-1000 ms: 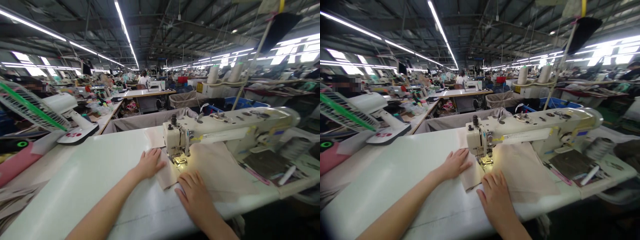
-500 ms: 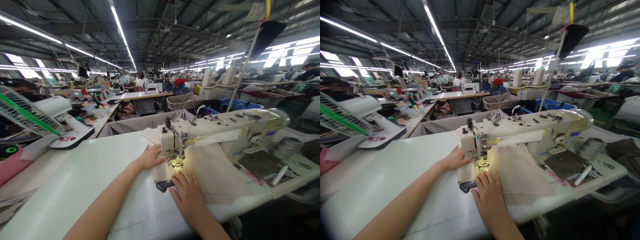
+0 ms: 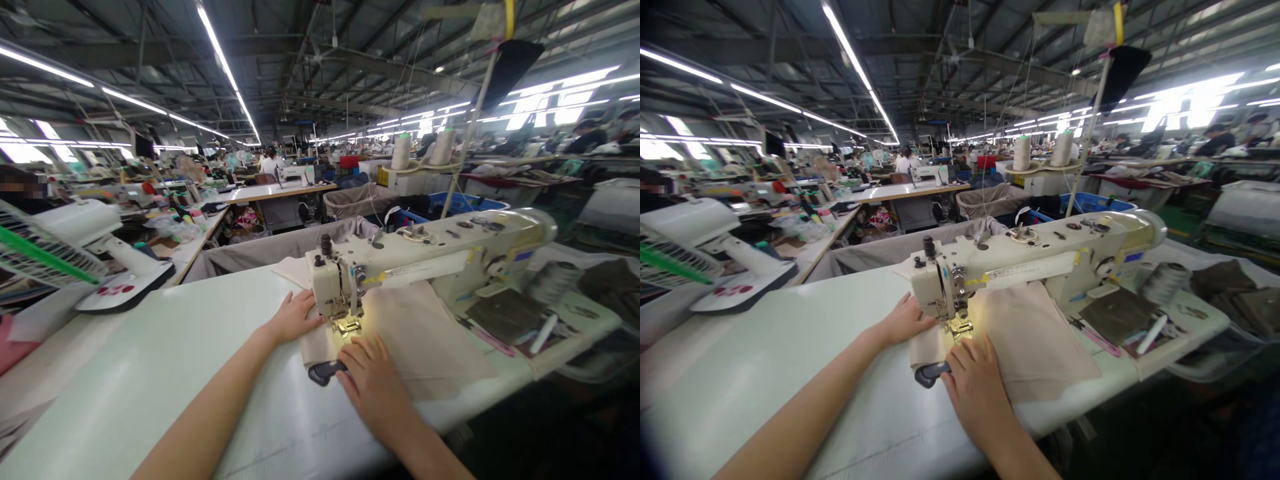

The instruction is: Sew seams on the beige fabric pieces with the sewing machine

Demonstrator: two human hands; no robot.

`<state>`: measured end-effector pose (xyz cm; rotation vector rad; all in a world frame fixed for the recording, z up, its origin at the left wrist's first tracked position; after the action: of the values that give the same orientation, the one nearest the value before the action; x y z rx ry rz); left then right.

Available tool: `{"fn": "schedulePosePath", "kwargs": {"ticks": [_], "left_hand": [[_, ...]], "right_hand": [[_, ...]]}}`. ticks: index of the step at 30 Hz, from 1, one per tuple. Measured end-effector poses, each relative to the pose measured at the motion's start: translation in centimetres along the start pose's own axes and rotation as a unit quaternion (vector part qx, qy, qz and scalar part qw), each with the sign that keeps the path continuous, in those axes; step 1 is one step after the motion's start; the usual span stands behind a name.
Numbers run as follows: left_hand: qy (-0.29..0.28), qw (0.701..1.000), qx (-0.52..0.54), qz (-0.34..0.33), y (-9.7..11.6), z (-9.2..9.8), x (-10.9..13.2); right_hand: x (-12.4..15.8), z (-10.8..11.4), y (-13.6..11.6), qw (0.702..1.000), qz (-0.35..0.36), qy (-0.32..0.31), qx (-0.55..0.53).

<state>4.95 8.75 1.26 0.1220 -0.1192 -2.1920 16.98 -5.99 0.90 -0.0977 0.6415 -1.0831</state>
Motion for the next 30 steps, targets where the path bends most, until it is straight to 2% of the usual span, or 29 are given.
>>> {"fn": "schedulePosePath", "kwargs": {"ticks": [5,9,10,13,15,18,24,30], "left_hand": [[0.023,0.999,-0.028,0.021,0.7,1.0,0.0],[0.057,0.997,-0.045,0.017,4.2,1.4,2.5],[0.054,0.998,-0.037,-0.001,5.3,1.1,3.4],[0.072,0.991,0.030,-0.112,9.0,0.5,6.5],[0.089,0.982,0.047,-0.159,10.1,0.5,8.0],[0.089,0.980,0.049,-0.172,10.1,0.6,8.5],[0.057,0.984,0.059,-0.157,8.3,0.9,6.4],[0.060,0.986,0.043,-0.147,7.0,0.7,5.4]], "right_hand": [[-0.5,0.2,0.1,1.000,-0.002,-0.011,-0.022],[-0.5,0.3,0.1,1.000,0.003,-0.010,-0.026],[-0.4,0.3,0.0,1.000,0.005,-0.012,-0.021],[-0.1,0.1,0.0,1.000,0.009,-0.020,-0.010],[0.1,0.1,0.0,1.000,0.008,-0.023,-0.011],[0.1,0.0,0.2,1.000,0.004,-0.025,-0.012],[-1.8,-0.2,0.6,1.000,0.005,-0.022,-0.009],[-2.3,-0.1,0.9,0.999,0.001,-0.020,-0.031]]}}
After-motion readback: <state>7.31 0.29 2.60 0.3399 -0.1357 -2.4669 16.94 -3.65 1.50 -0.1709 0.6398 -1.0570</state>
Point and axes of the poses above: each hand's wrist, its own x-axis away from the middle knuckle, its own z-axis out of the back of the hand, y = z × x, the point moved 9 cm from there along -x, towards the middle knuckle, and after that the axes turned 5 degrees about -x, right-handed, at the moved point
